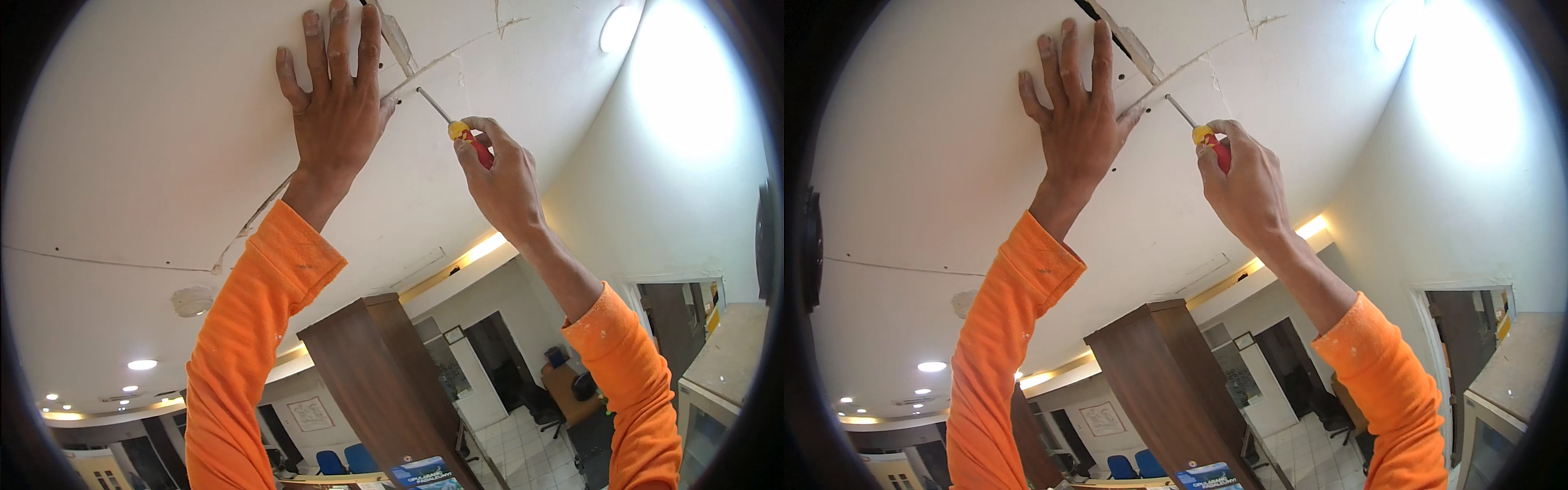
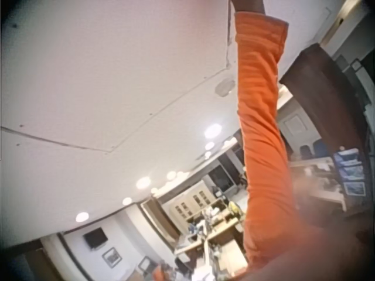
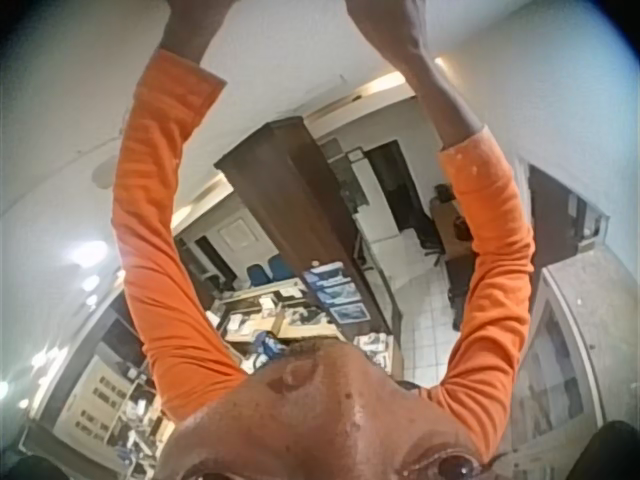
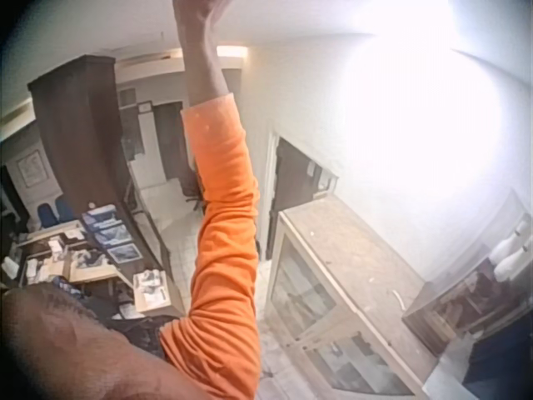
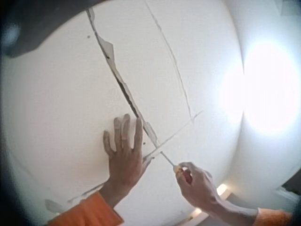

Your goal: The person climbs a stepladder in an office and uses a screwdriver to pry and remove a section of the ceiling panel. They work on the seam between panels, lifting and detaching the panel from its mounting.

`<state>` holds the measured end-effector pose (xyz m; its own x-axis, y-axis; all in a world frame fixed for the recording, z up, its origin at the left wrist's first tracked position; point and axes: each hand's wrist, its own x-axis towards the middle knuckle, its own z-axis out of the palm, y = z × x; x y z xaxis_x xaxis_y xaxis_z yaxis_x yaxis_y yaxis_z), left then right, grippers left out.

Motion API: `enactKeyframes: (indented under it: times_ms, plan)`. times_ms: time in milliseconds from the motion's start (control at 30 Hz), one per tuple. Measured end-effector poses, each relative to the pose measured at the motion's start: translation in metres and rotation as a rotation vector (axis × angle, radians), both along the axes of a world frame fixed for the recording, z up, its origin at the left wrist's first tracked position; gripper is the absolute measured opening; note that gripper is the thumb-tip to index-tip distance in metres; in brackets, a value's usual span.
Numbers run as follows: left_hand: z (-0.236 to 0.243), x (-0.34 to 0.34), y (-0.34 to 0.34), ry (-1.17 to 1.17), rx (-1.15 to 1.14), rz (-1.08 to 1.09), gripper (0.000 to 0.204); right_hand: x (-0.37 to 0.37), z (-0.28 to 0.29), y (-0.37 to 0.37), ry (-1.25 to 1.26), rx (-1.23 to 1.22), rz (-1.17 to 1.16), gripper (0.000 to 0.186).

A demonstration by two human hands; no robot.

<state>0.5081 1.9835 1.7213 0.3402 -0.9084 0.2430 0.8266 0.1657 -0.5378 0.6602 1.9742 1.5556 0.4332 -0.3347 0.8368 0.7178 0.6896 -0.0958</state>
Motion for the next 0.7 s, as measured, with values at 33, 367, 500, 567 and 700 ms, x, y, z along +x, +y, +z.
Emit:
enactKeyframes:
  times_ms: [33,367,500,567,700]
  plan:
    - [0.002,-0.001,0.001,0.002,0.008,0.002,0.129,0.000,0.001,0.000,-0.004,0.001,0.011,0.035]
    - [-0.005,0.002,-0.004,0.070,-0.060,-0.026,0.129,0.009,0.004,0.004,-0.036,0.150,-0.240,0.034]
    - [-0.008,-0.001,-0.001,0.076,-0.094,-0.033,0.125,-0.006,0.003,-0.033,-0.026,-0.162,0.596,0.030]
    - [-0.009,-0.002,0.003,0.078,-0.076,-0.064,0.115,-0.007,0.006,-0.037,0.003,-0.209,0.840,0.036]
    - [-0.041,0.008,0.021,0.314,-0.227,-0.270,0.084,0.016,0.011,-0.037,-0.057,-0.357,0.821,0.042]
